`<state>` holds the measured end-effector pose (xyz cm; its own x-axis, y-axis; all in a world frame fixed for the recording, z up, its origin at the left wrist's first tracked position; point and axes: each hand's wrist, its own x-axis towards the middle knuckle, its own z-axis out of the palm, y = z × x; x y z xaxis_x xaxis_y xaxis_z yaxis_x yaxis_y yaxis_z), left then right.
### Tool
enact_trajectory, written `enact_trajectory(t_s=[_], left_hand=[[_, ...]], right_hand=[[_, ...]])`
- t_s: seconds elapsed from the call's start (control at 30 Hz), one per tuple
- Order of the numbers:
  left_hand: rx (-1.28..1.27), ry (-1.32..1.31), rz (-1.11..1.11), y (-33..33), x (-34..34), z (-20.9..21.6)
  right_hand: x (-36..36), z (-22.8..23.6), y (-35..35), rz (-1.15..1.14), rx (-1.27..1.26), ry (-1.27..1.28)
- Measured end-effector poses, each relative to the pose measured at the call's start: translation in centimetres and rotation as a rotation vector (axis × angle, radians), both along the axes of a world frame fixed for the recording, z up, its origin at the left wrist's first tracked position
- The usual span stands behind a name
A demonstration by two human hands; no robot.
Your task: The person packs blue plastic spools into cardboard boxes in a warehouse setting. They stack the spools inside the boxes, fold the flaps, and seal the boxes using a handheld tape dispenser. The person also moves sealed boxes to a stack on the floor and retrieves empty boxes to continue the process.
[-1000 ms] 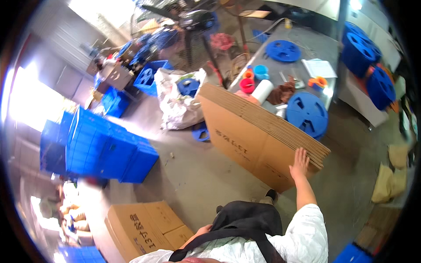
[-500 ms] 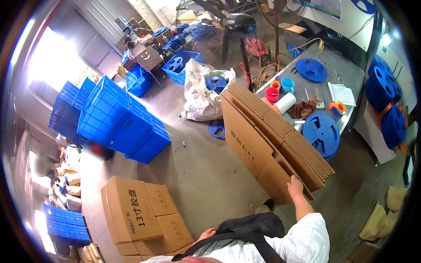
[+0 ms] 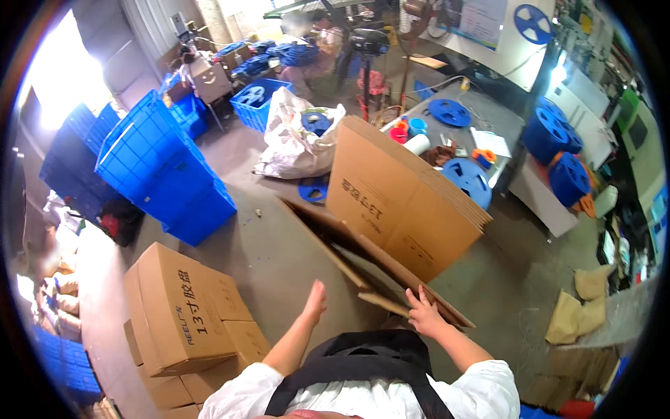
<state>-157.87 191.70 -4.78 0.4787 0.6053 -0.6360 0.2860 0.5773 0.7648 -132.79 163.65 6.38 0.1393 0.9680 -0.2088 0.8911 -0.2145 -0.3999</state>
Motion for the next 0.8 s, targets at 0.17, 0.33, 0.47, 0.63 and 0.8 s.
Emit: enact_trajectory(t_s=[0.17, 0.33, 0.47, 0.63, 0.8], left_hand=[[0.089, 0.178, 0.392, -3.3, 4.3, -0.1], [0.210, 0.292, 0.090, -13.1, 3.0, 1.4], [0.252, 0.362, -0.175, -17.5, 4.8, 1.3], [0.374, 0.197, -0.361, -30.6, 8.8, 7.3], [0.437, 0.035, -0.435, -43.4, 10.9, 10.0]], right_hand=[[-6.3, 6.9, -11.0, 0.129, -0.235, 0.037], [-10.0, 7.2, -22.2, -0.153, -0.206, 0.261], [-10.1, 6.0, -29.4, -0.247, -0.096, 0.251], [-8.1, 6.7, -41.6, -0.512, -0.245, 0.010], [-5.5, 5.5, -52.7, -0.677, -0.163, -0.188]])
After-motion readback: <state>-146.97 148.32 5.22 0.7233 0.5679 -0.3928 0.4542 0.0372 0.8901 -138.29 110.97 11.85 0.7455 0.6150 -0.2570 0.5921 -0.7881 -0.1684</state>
